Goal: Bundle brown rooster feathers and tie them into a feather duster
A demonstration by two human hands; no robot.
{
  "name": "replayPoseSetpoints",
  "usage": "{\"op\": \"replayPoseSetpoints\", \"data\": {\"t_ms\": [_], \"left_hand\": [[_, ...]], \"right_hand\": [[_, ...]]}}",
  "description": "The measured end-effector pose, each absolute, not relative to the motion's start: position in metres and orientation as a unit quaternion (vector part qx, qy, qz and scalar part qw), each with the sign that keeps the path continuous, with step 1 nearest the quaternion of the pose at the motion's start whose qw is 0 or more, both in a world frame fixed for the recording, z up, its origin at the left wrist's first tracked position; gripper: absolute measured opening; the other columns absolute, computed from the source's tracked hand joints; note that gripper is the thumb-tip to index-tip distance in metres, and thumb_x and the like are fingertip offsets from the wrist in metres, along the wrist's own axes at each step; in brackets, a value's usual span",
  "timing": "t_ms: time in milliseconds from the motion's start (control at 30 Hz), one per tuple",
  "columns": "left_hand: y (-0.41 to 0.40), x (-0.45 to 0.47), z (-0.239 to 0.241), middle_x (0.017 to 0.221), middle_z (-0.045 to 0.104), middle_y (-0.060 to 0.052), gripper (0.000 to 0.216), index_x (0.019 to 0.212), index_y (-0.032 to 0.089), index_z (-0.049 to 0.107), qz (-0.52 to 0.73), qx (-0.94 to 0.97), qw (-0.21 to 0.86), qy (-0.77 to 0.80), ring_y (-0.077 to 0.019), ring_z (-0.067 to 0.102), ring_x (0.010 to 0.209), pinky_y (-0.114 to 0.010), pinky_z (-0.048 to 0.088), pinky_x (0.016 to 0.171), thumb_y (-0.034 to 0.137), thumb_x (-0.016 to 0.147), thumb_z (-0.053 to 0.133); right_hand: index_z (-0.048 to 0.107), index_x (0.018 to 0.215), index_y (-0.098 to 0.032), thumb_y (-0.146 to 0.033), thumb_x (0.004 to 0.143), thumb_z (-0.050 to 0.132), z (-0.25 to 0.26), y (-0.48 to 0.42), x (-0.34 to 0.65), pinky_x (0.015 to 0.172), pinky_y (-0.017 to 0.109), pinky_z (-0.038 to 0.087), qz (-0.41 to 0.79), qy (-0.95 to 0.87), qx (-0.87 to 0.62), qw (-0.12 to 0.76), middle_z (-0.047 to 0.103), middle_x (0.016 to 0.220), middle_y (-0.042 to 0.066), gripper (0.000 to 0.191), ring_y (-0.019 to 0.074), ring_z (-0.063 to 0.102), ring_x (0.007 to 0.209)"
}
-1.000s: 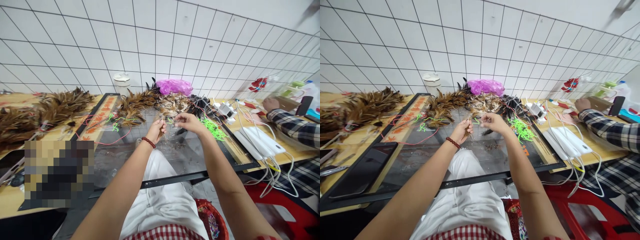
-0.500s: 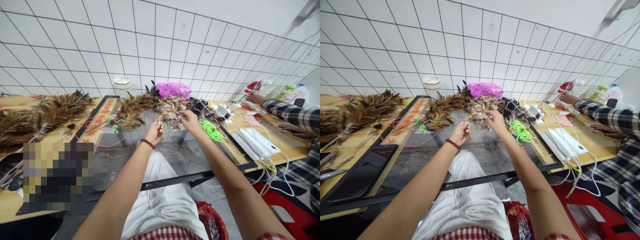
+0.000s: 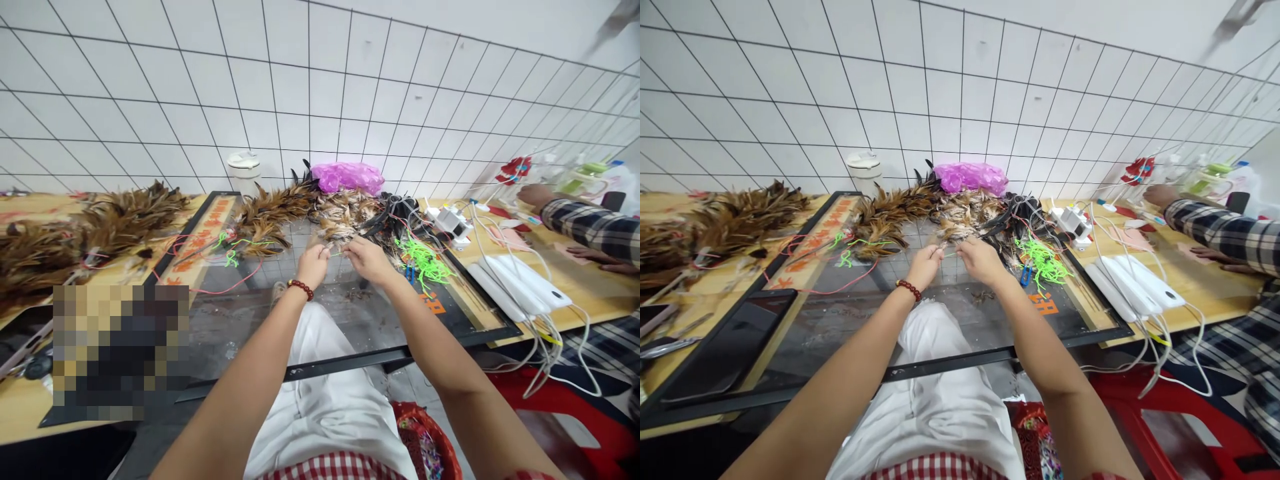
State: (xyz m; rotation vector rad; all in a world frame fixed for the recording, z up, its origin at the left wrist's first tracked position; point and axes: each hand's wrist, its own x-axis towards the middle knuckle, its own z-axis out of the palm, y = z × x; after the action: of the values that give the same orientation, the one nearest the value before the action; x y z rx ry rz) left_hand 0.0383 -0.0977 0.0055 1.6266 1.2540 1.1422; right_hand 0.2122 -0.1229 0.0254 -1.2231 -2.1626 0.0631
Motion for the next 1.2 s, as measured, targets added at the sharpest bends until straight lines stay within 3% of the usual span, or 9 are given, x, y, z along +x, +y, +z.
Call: {"op": "replayPoseSetpoints", "data": {"t_ms": [167,400,533,600,700,800,867,1067,1200], "left_hand": [[-0.105,0.042,0.013,0.049,0.050,0.000,0.022,0.049,0.018,0.055,0.375,0.717,0.386,0.443,-0.0139,0.042,0.054,-0.024,0.027,0.054,0.009,0.069,0.058],[-0.118,0.040,0.021,0.047,0.045,0.001,0.025,0.057,0.014,0.058,0.230,0.651,0.651,0.315,-0.0064,0.033,0.040,-0.019,0.022,0.041,0.033,0.072,0.063],[-0.117,0.038,0.024,0.052,0.042,0.004,0.028,0.063,0.014,0.054,0.314,0.553,0.719,0.281,-0.0028,0.025,0.039,-0.017,0.017,0.040,0.039,0.070,0.066],[-0.113,0.039,0.024,0.053,0.041,0.004,0.024,0.065,0.015,0.053,0.387,0.527,0.688,0.314,-0.0037,0.024,0.040,-0.018,0.017,0.041,0.036,0.074,0.062],[-0.107,0.040,0.021,0.051,0.040,0.003,0.020,0.060,0.016,0.054,0.455,0.573,0.526,0.434,-0.0079,0.031,0.045,-0.020,0.021,0.046,0.025,0.078,0.055],[-0.105,0.040,0.016,0.051,0.039,0.001,0.023,0.053,0.018,0.050,0.456,0.646,0.344,0.507,-0.0135,0.039,0.056,-0.023,0.024,0.053,0.015,0.075,0.057],[-0.110,0.040,0.014,0.053,0.040,0.000,0.021,0.055,0.019,0.050,0.435,0.684,0.292,0.507,-0.0165,0.044,0.061,-0.024,0.025,0.057,0.013,0.072,0.060],[-0.123,0.044,0.013,0.061,0.048,-0.003,0.017,0.060,0.020,0.055,0.397,0.744,0.320,0.433,-0.0189,0.050,0.069,-0.024,0.030,0.061,0.024,0.072,0.065],[-0.116,0.048,0.011,0.058,0.049,-0.001,0.027,0.060,0.017,0.055,0.419,0.686,0.460,0.378,-0.0117,0.042,0.055,-0.021,0.029,0.054,0.035,0.081,0.056]], "right_hand": [[0.065,0.094,-0.019,-0.019,0.090,0.038,0.031,-0.128,0.209,0.082,0.033,0.038,-0.070,-0.855,-0.414,0.304,0.060,0.094,0.010,0.026,0.0202,0.051,0.090],[0.064,0.080,-0.018,-0.034,0.086,0.050,0.028,-0.119,0.215,0.073,0.028,0.043,0.237,-0.818,-0.365,0.377,0.062,0.079,0.004,0.022,0.0152,0.056,0.076],[0.062,0.074,-0.016,-0.036,0.083,0.053,0.015,-0.114,0.209,0.068,0.025,0.041,0.253,-0.747,-0.432,0.438,0.061,0.071,0.000,0.023,0.0136,0.054,0.070],[0.061,0.075,-0.017,-0.034,0.085,0.050,0.011,-0.115,0.201,0.067,0.024,0.040,0.210,-0.737,-0.466,0.443,0.061,0.070,0.000,0.023,0.0133,0.053,0.069],[0.062,0.076,-0.018,-0.028,0.086,0.048,0.010,-0.122,0.191,0.071,0.025,0.038,0.094,-0.775,-0.485,0.393,0.062,0.072,0.002,0.020,0.0147,0.053,0.072],[0.063,0.081,-0.019,-0.025,0.088,0.045,0.015,-0.130,0.187,0.073,0.028,0.036,-0.013,-0.821,-0.467,0.326,0.062,0.076,0.005,0.020,0.0168,0.052,0.075],[0.063,0.084,-0.018,-0.025,0.090,0.043,0.020,-0.134,0.189,0.073,0.029,0.035,-0.052,-0.832,-0.461,0.305,0.061,0.079,0.007,0.022,0.0179,0.051,0.076],[0.062,0.080,-0.018,-0.027,0.089,0.045,0.029,-0.130,0.199,0.076,0.030,0.038,0.018,-0.813,-0.428,0.395,0.055,0.081,0.006,0.022,0.0177,0.051,0.081],[0.063,0.081,-0.019,-0.037,0.087,0.051,0.032,-0.124,0.205,0.079,0.031,0.042,0.136,-0.718,-0.427,0.532,0.057,0.087,0.006,0.023,0.0170,0.053,0.086]]}}
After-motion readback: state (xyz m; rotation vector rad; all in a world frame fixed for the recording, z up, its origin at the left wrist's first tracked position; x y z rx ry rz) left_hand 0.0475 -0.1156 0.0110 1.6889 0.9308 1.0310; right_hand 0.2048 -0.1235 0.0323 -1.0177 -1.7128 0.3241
